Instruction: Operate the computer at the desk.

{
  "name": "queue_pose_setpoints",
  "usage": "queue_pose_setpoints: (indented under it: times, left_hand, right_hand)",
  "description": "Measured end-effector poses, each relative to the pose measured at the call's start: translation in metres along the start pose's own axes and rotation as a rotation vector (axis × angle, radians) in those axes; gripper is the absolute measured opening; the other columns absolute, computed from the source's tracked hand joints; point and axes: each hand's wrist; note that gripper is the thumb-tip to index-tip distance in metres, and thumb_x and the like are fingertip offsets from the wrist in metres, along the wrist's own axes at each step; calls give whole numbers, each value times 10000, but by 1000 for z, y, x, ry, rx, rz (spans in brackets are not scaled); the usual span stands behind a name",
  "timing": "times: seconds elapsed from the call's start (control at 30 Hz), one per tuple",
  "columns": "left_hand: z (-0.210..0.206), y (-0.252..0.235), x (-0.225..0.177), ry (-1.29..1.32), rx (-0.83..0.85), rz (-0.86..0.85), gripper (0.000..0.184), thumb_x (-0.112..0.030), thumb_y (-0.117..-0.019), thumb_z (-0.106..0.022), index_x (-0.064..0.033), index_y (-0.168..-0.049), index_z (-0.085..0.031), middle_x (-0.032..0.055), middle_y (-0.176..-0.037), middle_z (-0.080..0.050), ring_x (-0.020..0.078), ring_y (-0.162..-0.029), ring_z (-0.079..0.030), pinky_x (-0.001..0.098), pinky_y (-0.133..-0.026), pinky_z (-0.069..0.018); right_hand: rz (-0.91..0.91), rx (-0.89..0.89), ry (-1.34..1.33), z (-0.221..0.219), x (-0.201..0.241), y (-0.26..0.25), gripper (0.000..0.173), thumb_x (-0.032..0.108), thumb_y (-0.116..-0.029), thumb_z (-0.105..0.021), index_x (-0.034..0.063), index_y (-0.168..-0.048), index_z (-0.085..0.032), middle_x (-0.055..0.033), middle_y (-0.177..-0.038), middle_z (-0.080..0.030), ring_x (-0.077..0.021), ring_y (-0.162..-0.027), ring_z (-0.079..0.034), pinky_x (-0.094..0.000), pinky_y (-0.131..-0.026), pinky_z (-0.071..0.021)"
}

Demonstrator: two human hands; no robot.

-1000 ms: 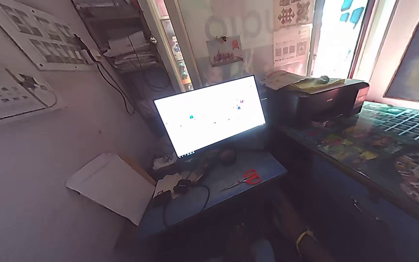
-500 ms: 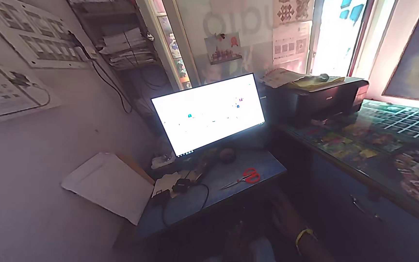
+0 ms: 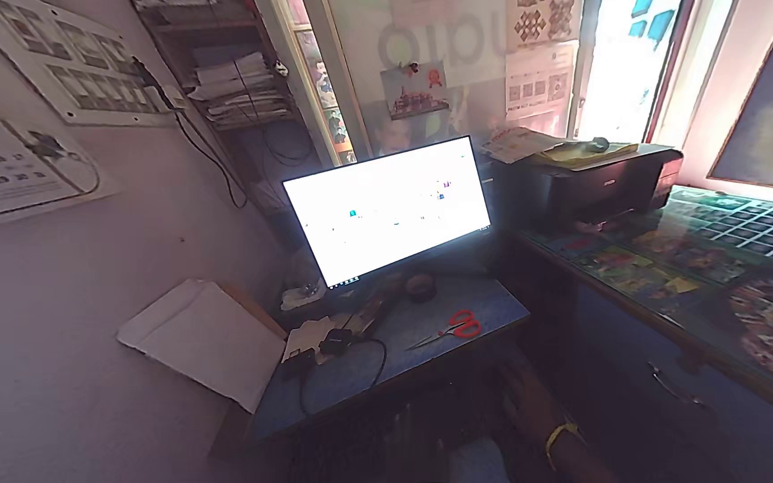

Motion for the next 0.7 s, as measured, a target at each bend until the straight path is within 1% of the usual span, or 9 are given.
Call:
queue_pose_setpoints:
  times: [0.07, 0.1, 0.23, 0.3, 0.37, 0.47, 0.57, 0.7]
  left_hand:
    - [-2, 1, 1, -14, 39, 33, 610, -467, -1012, -480, -12, -1400, -602, 214, -1615, -378, 427, -1515, -311, 609, -1236, -199]
    - [-2, 0, 0, 1, 43, 41, 620, -459, -1008, -490, 7, -1405, -589, 221, -1617, -371, 423, -1516, -312, 604, -1238, -199]
    - [3, 0, 0, 91, 20, 10, 563, -408, -975, -574, 26, -1327, -638, 203, -1579, -441, 423, -1483, -373, 594, -1218, -256]
    - [4, 1, -2, 119, 32, -7, 542, -391, -981, -581, 43, -1298, -648, 206, -1580, -438, 422, -1486, -370, 586, -1224, -254]
    - [4, -1, -2, 104, 62, -16, 518, -403, -980, -580, 35, -1236, -683, 195, -1579, -444, 413, -1484, -375, 573, -1224, -263]
    - [2, -1, -1, 102, 87, -38, 493, -394, -985, -574, 34, -1197, -701, 195, -1574, -451, 410, -1477, -388, 564, -1220, -280]
    - [-2, 1, 2, 104, 87, -57, 520, -400, -1001, -549, 44, -1238, -679, 208, -1569, -452, 415, -1474, -393, 563, -1217, -288]
    - [0, -1, 1, 98, 184, -31, 613, -461, -1012, -520, 40, -1354, -612, 228, -1551, -464, 411, -1458, -415, 545, -1218, -295]
  right_hand:
    - [-4, 12, -1, 1, 0, 0, 558, 373, -993, -529, 177, -1515, -509, -120, -1573, -458, -295, -1469, -415, -443, -1201, -364]
    - [-7, 14, 0, 3, 0, -1, 560, 375, -994, -528, 179, -1518, -505, -118, -1576, -454, -294, -1472, -412, -442, -1201, -362]
    - [-11, 16, -6, 1, 1, 0, 564, 373, -991, -534, 180, -1521, -503, -116, -1580, -451, -294, -1473, -410, -447, -1203, -360]
    - [-12, 17, -1, 1, 0, 1, 567, 376, -989, -534, 181, -1521, -503, -115, -1577, -454, -289, -1472, -413, -440, -1202, -364]
    - [-9, 5, 0, 1, 0, 0, 563, 374, -988, -537, 177, -1515, -510, -117, -1571, -461, -290, -1469, -417, -437, -1199, -368]
    - [-8, 0, -1, 0, 0, 1, 559, 366, -989, -537, 174, -1513, -513, -121, -1571, -461, -295, -1469, -418, -443, -1199, -367]
    - [-8, -7, 4, 0, 1, 2, 546, 355, -989, -533, 182, -1506, -525, -124, -1564, -470, -297, -1461, -428, -444, -1193, -375]
    - [-7, -6, 14, 0, 0, 0, 538, 360, -992, -525, 183, -1500, -533, -127, -1560, -472, -297, -1457, -431, -445, -1189, -380]
Point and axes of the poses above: each hand's wrist, its own y-axis away from the middle knuckle, its own z-axis out of the back of the hand, x = y × z
